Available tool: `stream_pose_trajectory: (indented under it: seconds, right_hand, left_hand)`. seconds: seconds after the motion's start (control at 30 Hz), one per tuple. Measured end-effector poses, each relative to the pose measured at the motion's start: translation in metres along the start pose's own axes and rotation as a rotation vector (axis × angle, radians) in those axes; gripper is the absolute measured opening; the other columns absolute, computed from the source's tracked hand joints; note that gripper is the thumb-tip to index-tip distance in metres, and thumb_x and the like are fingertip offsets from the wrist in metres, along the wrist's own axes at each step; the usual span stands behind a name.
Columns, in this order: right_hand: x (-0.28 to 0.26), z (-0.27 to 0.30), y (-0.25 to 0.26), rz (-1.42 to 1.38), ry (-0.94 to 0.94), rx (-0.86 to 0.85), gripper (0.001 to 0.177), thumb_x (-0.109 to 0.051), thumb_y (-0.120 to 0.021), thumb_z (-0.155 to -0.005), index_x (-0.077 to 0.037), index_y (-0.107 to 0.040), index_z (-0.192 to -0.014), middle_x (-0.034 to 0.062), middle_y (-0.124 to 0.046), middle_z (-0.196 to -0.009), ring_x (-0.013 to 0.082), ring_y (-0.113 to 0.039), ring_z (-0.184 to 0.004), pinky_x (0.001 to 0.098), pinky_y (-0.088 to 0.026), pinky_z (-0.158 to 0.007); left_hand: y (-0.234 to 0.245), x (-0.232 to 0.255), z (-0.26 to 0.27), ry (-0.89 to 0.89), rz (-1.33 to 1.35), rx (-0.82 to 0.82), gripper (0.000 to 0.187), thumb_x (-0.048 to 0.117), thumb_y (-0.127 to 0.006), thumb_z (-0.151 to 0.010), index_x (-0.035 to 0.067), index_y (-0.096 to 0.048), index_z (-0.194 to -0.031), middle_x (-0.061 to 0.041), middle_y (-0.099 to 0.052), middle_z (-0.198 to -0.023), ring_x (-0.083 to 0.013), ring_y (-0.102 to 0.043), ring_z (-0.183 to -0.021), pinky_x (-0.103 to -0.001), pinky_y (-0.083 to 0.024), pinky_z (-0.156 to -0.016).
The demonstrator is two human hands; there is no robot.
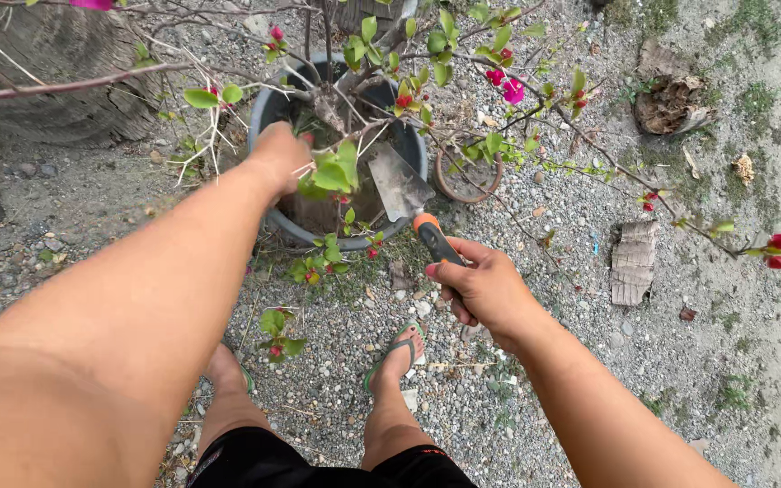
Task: The person uses a trowel to loosen the soil in several potted plants and pulls out weeds by hand.
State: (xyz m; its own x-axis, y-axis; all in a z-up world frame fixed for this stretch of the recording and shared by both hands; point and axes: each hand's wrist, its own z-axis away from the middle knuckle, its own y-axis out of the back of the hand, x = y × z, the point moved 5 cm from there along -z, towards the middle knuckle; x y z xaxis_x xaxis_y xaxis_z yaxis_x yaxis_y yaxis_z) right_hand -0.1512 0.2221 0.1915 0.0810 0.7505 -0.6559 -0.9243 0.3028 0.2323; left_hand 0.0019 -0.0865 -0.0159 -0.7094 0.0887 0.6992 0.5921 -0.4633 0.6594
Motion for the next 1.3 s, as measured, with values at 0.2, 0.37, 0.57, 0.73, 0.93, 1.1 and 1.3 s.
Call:
stream_pose_trajectory:
  seconds: [0.2,0.37,0.57,0.73,0.93,1.1,1.3]
  right_hand:
    - [0.001,0.001,0.004,-0.039,-0.075,0.027,0.04,-0.014,-0.072,-0.086,-0.006,-0.072,-0.125,0.0014,-0.054,-0.06,0.0093,-0.045,-0.038,0.0271,-0.032,-0.036]
    - [0.001,0.003,0.001,-0.038,-0.081,0.024,0.041,-0.014,-0.073,-0.085,-0.009,-0.071,-0.126,0.0009,-0.054,-0.06,0.0095,-0.045,-0.037,0.027,-0.031,-0.035]
    - [0.006,0.006,-0.002,0.039,-0.058,0.009,0.041,-0.014,-0.073,-0.085,-0.007,-0.072,-0.125,0.0011,-0.053,-0.058,0.0095,-0.043,-0.037,0.027,-0.032,-0.035]
    - [0.006,0.013,-0.002,-0.037,-0.009,0.011,0.042,-0.014,-0.072,-0.085,-0.011,-0.072,-0.127,0.0023,-0.05,-0.054,0.01,-0.042,-0.037,0.0271,-0.03,-0.036]
    - [-0.004,0.023,0.011,-0.49,-0.286,-0.118,0.029,-0.03,-0.071,-0.093,-0.006,-0.056,-0.096,0.0041,-0.056,-0.066,0.0113,-0.041,-0.042,0.0283,-0.03,-0.039]
    - [-0.05,0.077,0.007,-0.772,-0.497,-0.378,0.031,-0.031,-0.067,-0.087,-0.002,-0.065,-0.097,0.0017,-0.06,-0.069,0.0107,-0.054,-0.054,0.0248,-0.044,-0.048]
    - [-0.127,0.169,-0.016,-0.902,-0.419,-0.628,0.026,-0.031,-0.065,-0.085,-0.006,-0.063,-0.09,0.0034,-0.062,-0.074,0.0139,-0.062,-0.065,0.0271,-0.054,-0.059]
  left_hand:
    - [0.02,0.026,0.049,0.489,0.752,-0.09,0.039,0.029,-0.062,-0.097,0.003,-0.064,-0.126,-0.018,-0.072,-0.118,-0.0295,-0.069,-0.099,-0.051,-0.055,-0.082]
    - [0.046,0.067,0.091,0.434,0.662,-0.225,0.039,0.028,-0.077,-0.089,0.004,-0.069,-0.119,-0.015,-0.075,-0.11,-0.0276,-0.074,-0.092,-0.046,-0.058,-0.082]
    - [-0.007,0.075,0.072,-0.302,-0.316,-0.432,0.024,0.023,-0.076,-0.086,0.005,-0.077,-0.103,-0.019,-0.076,-0.107,-0.0325,-0.072,-0.099,-0.043,-0.056,-0.088]
    - [0.009,0.043,0.076,-0.067,-0.193,-0.189,0.033,0.031,-0.068,-0.092,0.006,-0.074,-0.113,-0.023,-0.072,-0.111,-0.0415,-0.067,-0.106,-0.048,-0.052,-0.092]
    - [0.107,0.015,0.156,0.523,0.251,0.224,0.055,0.05,-0.073,-0.094,-0.004,-0.077,-0.105,-0.022,-0.074,-0.093,-0.0338,-0.067,-0.081,-0.047,-0.052,-0.076]
    - [0.133,0.017,0.22,0.755,1.051,0.351,0.04,0.043,-0.071,-0.098,0.003,-0.069,-0.101,-0.007,-0.06,-0.078,-0.0147,-0.045,-0.058,-0.033,-0.038,-0.051]
    - [0.133,0.06,0.254,0.66,1.529,0.243,0.025,0.033,-0.066,-0.095,0.009,-0.068,-0.1,-0.004,-0.068,-0.08,-0.0107,-0.052,-0.065,-0.023,-0.037,-0.049]
